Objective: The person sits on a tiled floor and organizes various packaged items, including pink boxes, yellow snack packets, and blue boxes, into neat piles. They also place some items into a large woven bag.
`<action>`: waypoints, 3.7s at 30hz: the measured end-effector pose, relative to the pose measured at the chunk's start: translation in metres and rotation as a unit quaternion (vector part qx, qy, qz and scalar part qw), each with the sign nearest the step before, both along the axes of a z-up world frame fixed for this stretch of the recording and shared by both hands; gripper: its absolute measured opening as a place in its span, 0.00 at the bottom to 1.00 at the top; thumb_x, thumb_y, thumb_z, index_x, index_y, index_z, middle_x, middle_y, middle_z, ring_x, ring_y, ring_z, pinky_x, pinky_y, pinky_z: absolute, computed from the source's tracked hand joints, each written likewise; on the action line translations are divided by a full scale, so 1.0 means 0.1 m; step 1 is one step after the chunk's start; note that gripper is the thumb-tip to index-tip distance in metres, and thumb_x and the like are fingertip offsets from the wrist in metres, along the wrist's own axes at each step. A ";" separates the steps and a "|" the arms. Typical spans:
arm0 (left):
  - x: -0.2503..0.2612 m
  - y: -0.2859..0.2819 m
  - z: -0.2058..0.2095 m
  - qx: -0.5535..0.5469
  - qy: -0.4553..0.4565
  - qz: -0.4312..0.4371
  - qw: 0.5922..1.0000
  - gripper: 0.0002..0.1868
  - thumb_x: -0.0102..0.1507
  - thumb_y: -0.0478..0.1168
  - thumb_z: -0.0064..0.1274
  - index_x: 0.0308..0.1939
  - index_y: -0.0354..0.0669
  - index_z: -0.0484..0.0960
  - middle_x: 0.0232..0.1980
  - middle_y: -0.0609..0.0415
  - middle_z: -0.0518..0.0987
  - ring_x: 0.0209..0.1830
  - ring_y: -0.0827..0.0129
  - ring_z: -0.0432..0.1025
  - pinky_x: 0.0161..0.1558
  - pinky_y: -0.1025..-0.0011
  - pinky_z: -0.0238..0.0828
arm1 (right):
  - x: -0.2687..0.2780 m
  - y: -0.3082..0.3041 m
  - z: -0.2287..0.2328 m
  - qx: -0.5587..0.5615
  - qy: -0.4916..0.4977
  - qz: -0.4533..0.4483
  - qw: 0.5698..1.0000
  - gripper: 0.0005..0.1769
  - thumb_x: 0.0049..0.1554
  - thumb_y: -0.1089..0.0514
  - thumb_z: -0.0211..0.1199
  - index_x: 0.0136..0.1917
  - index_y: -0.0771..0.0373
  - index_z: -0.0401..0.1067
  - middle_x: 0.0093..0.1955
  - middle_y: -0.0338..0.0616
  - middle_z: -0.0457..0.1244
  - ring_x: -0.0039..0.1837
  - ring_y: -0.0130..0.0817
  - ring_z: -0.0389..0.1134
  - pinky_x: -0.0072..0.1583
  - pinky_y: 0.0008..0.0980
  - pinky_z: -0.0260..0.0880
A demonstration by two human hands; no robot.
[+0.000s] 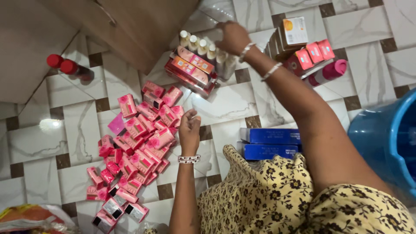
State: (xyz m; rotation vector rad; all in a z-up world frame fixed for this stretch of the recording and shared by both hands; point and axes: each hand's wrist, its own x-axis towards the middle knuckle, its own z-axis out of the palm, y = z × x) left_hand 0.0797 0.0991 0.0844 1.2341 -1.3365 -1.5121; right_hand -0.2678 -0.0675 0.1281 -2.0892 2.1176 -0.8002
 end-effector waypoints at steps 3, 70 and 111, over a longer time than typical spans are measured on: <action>-0.05 -0.02 0.03 0.005 -0.022 -0.005 1.000 0.20 0.67 0.38 0.54 0.62 0.35 0.75 0.56 0.52 0.81 0.47 0.74 0.73 0.52 0.74 0.72 | -0.56 0.31 0.12 0.065 0.008 -0.069 0.995 0.27 0.51 0.47 0.75 0.60 0.61 0.76 0.55 0.58 0.68 0.59 0.57 0.69 0.59 0.51 0.69; -1.02 0.59 -0.04 -0.148 -0.023 -0.294 0.944 0.58 0.47 0.45 0.75 0.75 0.34 0.59 0.72 0.37 0.71 0.74 0.50 0.66 0.73 0.60 0.62 | 0.59 2.66 1.12 0.383 0.104 0.124 0.909 0.75 0.29 0.41 0.81 0.82 0.49 0.44 0.61 0.58 0.60 0.62 0.57 0.64 0.62 0.49 0.65; -0.32 -0.03 -0.34 -0.200 -0.026 -0.107 0.973 0.63 0.46 0.39 0.79 0.77 0.36 0.52 0.71 0.43 0.66 0.71 0.57 0.68 0.72 0.60 0.68 | -0.03 1.80 0.15 0.274 -0.209 0.273 0.898 0.79 0.30 0.55 0.85 0.82 0.64 0.36 0.81 0.63 0.44 0.79 0.50 0.50 0.75 0.45 0.52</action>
